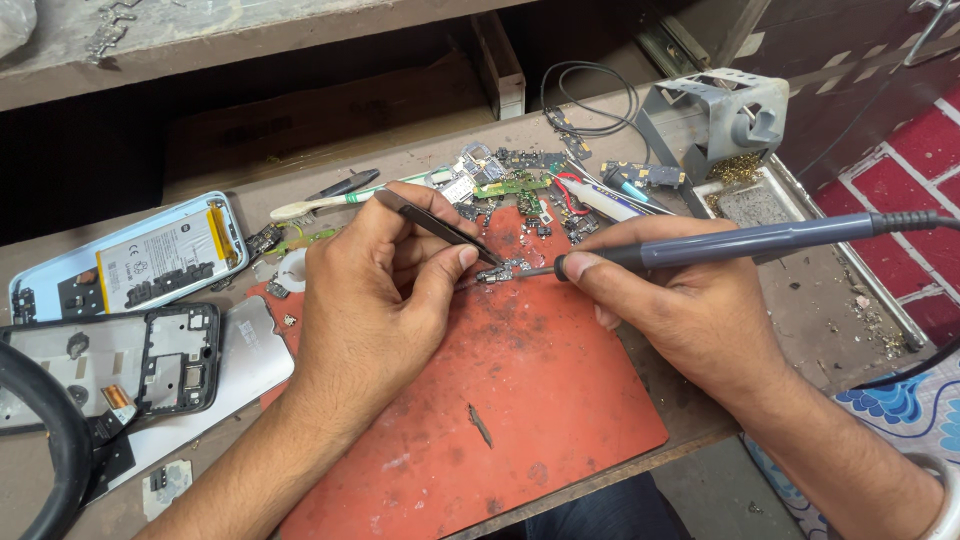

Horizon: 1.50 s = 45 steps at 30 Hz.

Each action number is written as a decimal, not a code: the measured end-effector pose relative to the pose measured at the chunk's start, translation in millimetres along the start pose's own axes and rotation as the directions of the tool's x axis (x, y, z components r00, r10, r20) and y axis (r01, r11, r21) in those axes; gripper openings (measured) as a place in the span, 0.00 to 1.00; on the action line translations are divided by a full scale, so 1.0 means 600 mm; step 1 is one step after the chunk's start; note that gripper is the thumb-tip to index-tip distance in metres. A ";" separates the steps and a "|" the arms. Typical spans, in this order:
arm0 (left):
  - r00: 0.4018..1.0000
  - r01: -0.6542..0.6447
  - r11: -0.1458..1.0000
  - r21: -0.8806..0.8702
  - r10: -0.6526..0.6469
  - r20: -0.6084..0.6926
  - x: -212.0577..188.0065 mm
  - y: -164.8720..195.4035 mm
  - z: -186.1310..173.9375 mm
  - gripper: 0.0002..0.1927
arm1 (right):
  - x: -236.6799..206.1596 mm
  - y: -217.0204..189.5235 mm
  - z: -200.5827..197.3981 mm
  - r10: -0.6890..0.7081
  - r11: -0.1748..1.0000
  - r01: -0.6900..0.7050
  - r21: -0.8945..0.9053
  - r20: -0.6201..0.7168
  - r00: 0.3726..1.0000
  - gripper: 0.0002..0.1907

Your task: The person uses a soldering iron and tweezers to solder small components on a circuit board. They apply flux from a syringe and solder wire, then continue soldering multiple points on the board.

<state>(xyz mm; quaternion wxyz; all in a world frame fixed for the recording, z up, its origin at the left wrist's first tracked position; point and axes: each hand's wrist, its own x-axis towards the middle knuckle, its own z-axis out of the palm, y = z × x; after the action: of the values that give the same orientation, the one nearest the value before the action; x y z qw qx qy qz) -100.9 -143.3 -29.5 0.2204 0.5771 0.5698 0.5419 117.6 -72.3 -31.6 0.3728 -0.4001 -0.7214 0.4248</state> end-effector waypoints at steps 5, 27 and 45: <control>1.000 0.016 1.000 0.006 -0.016 0.002 0.000 -0.001 0.000 0.08 | 0.000 0.001 0.000 -0.007 1.000 0.007 -0.003 0.008 1.000 0.07; 1.000 0.004 1.000 -0.008 -0.004 -0.008 -0.001 -0.002 0.001 0.08 | 0.001 -0.004 0.001 0.020 1.000 -0.020 -0.009 -0.003 1.000 0.06; 1.000 0.008 1.000 -0.013 -0.008 -0.013 -0.001 -0.001 0.002 0.08 | -0.001 0.000 0.000 0.007 1.000 -0.007 -0.011 0.002 1.000 0.06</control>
<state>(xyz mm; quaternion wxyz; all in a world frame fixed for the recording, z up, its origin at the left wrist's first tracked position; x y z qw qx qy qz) -100.3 -143.4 -30.7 0.2225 0.5700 0.5700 0.5484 117.7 -72.6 -31.8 0.3686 -0.4042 -0.7226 0.4225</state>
